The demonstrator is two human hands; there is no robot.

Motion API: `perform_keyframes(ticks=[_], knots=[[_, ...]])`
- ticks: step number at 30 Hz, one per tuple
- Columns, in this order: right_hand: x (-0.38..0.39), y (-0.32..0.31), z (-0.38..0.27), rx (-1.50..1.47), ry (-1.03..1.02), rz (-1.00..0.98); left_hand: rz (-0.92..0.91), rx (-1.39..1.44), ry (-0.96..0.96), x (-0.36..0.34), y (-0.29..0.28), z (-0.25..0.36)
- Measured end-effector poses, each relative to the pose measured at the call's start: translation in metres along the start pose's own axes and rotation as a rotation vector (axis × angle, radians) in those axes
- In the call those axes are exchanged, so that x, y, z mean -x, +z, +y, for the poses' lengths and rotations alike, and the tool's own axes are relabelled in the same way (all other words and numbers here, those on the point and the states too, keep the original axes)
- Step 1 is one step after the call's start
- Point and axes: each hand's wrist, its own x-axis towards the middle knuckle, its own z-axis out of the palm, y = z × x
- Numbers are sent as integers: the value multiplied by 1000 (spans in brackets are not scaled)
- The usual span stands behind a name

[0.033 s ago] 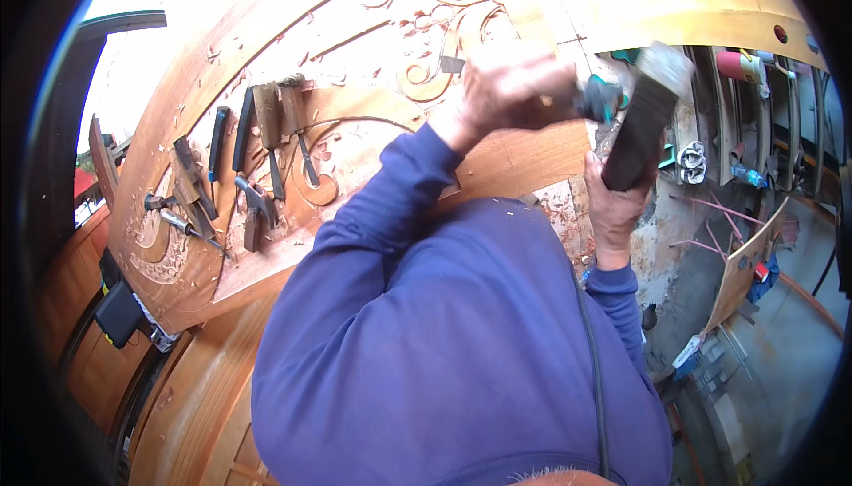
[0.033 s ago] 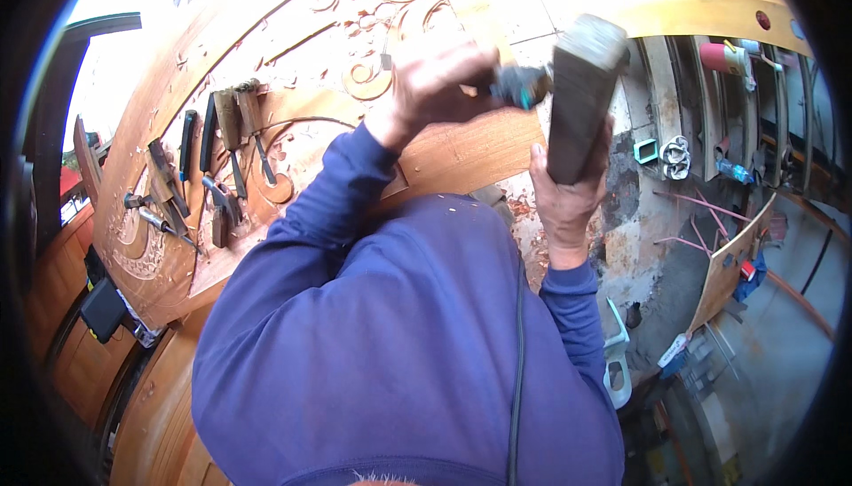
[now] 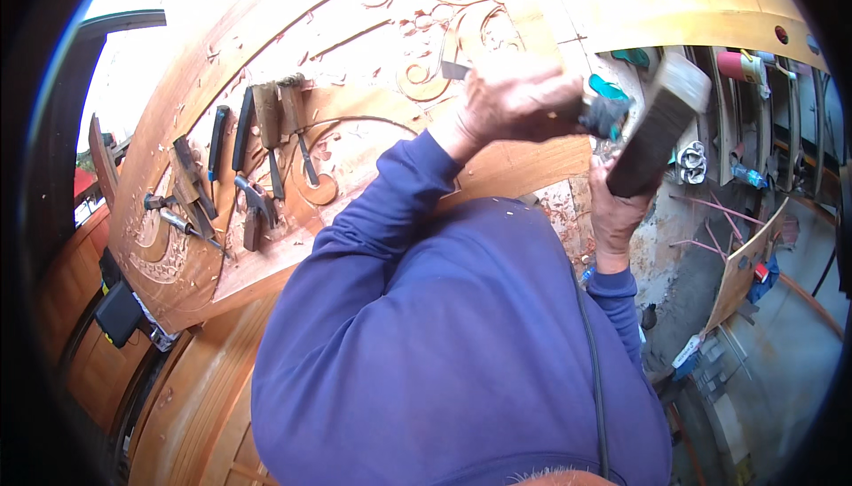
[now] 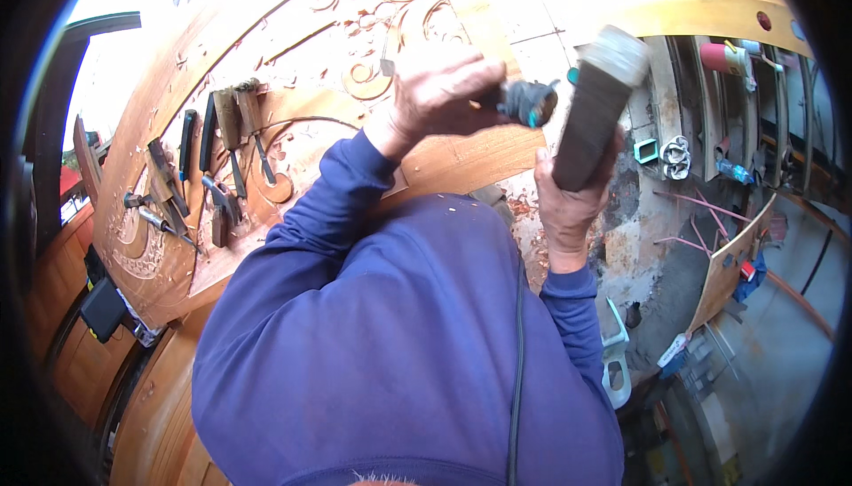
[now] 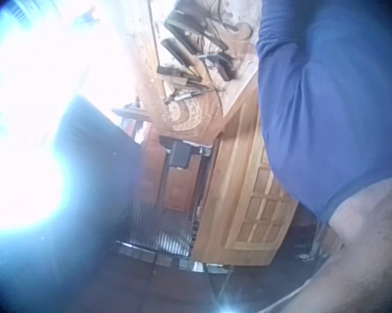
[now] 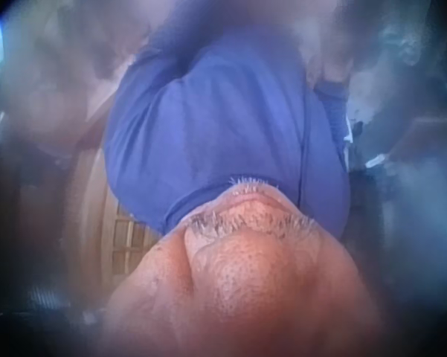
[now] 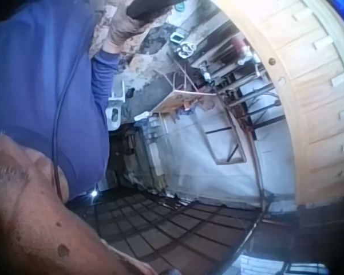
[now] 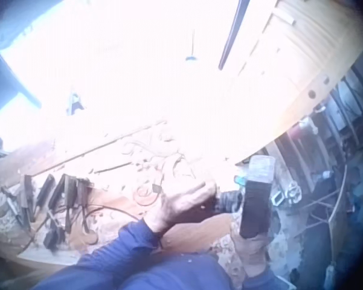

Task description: The person carves decorative floral patterns into a large wooden board using a chisel and a wooden mallet.

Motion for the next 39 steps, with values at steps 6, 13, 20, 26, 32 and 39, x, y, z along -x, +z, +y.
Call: perform_keyframes(ticks=[6, 13, 20, 26, 32, 39], knots=[[1, -8, -13, -303, 253, 66, -222, 237, -70, 7, 21, -4], [3, -10, -15, -360, 280, 132, -291, 211, -62, 2, 15, -19], [-10, -4, -36, -343, 177, 153, -140, 322, -75, -5, 6, -25], [-24, -6, -25, -49, 123, -90, 39, 278, -216, -9, 14, -34], [-14, -6, -19, 26, -41, -64, 154, 106, -9, -1, 10, -10], [-3, -10, -30, -319, 266, -9, -154, 202, -38, 5, 23, -4]])
